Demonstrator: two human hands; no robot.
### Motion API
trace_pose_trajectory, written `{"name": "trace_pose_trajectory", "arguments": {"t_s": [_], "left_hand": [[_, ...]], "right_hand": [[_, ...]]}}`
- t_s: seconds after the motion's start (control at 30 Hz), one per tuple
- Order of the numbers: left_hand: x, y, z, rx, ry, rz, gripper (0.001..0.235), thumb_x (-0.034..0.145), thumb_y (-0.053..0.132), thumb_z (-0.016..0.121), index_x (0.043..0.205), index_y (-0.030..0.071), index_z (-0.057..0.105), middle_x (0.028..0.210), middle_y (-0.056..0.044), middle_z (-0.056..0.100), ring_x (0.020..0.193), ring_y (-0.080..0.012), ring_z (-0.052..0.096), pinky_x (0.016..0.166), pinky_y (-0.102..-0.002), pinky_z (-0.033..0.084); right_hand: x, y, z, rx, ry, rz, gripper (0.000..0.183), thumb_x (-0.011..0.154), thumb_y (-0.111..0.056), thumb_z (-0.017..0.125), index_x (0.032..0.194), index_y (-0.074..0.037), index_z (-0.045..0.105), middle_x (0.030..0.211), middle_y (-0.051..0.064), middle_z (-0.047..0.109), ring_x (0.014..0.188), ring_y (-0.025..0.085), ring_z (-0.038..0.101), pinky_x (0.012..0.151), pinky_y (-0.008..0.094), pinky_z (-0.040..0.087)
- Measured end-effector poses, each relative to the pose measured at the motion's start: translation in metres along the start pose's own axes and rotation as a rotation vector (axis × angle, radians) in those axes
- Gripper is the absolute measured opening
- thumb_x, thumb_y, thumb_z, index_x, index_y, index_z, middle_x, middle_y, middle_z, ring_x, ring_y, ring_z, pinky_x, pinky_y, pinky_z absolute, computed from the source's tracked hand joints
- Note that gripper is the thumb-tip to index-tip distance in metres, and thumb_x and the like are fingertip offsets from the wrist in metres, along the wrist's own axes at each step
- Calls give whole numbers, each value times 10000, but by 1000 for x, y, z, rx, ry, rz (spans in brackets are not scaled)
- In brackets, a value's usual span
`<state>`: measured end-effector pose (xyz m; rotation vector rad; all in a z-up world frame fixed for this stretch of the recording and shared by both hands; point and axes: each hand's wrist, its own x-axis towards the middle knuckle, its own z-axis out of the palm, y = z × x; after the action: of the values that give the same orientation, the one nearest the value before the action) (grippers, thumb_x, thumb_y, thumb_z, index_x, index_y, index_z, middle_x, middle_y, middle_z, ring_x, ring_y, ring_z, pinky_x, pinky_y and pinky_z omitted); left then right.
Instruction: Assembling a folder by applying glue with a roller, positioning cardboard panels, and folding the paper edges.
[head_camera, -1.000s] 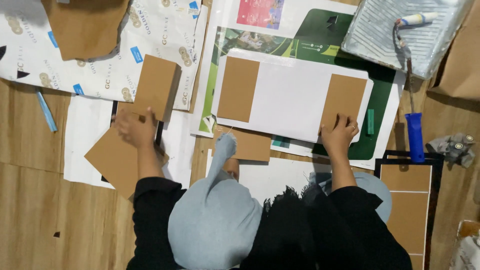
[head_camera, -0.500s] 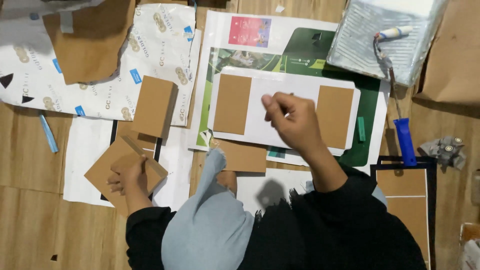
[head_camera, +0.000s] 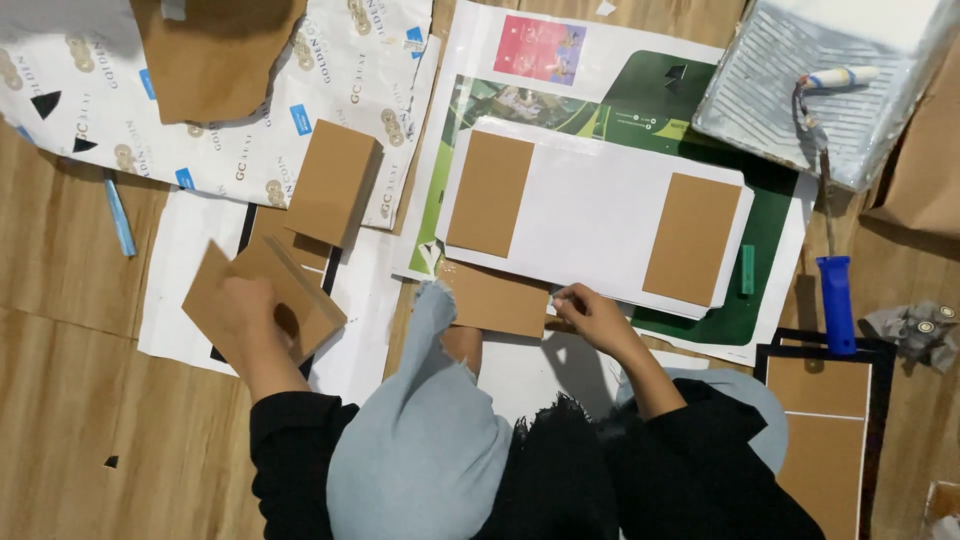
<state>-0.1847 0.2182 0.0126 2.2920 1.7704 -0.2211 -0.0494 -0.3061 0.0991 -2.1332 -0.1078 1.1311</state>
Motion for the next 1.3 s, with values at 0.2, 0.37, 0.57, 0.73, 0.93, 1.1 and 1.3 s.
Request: {"name": "trace_pose_trajectory", "arguments": {"t_s": [0.2, 0.37, 0.57, 0.73, 0.93, 1.1, 1.3], "left_hand": [[-65, 53, -119, -125, 479, 339, 242, 901, 179, 502, 1004, 12, 643, 919, -208, 660, 781, -477, 602, 609, -552, 483], [-169, 171, -106, -1164, -35, 762, 250, 739, -51, 493, 849, 144, 382, 577, 37, 302, 490, -67, 339, 577, -172, 351], [-280, 214, 73, -1421, -1100, 225, 821, 857, -25, 572, 1482, 156, 71, 760, 36, 412, 555, -35, 476, 513, -176, 558], [-296, 217, 30, -857, -1301, 622, 292, 869, 118, 589, 1151, 132, 514, 994, -88, 645, 948, -253, 651, 833, -461, 530], [-241, 202, 86, -243, -566, 1315, 230, 874, 178, 574, 1101, 177, 604, 1072, -64, 632, 1047, -291, 582, 901, -406, 462], [-225, 215, 82, -148, -301, 1488, 334, 866, 47, 613, 1198, 33, 575, 1253, -182, 520, 1233, -373, 432, 1036, -451, 362], [-211, 221, 97, 57, -263, 1545, 494, 839, 54, 641, 1302, 122, 486, 1287, -149, 468, 1224, -335, 450, 941, -434, 461]], "right_hand": [[-17, -23, 2, 382, 99, 1, 337, 844, -384, 546, 1050, -132, 630, 984, 40, 688, 930, 160, 685, 821, 272, 497], [-8, -33, 27, 781, 12, -286, 593, 877, -406, 598, 1288, 3, 477, 1121, 254, 603, 1063, 325, 578, 916, 415, 468], [-3, -37, 24, 1490, 376, -311, 159, 890, -72, 642, 1002, -107, 534, 774, -49, 563, 710, 70, 577, 715, 186, 458], [72, 119, 1, 1355, 760, -130, 654, 825, -8, 710, 1332, -188, 338, 1263, 94, 431, 993, 197, 632, 896, 312, 517], [60, 102, -58, 816, 957, -383, 701, 717, 111, 593, 1301, -233, 413, 1219, 62, 506, 1077, 189, 534, 944, 324, 440], [86, 136, -33, 656, 900, -207, 807, 752, 65, 648, 1428, -260, 350, 1483, 93, 263, 1377, 288, 187, 1137, 461, 158], [85, 96, -30, 841, 745, -392, 792, 711, 153, 541, 1394, -188, 327, 1218, 92, 578, 1077, 178, 574, 905, 335, 489]]}}
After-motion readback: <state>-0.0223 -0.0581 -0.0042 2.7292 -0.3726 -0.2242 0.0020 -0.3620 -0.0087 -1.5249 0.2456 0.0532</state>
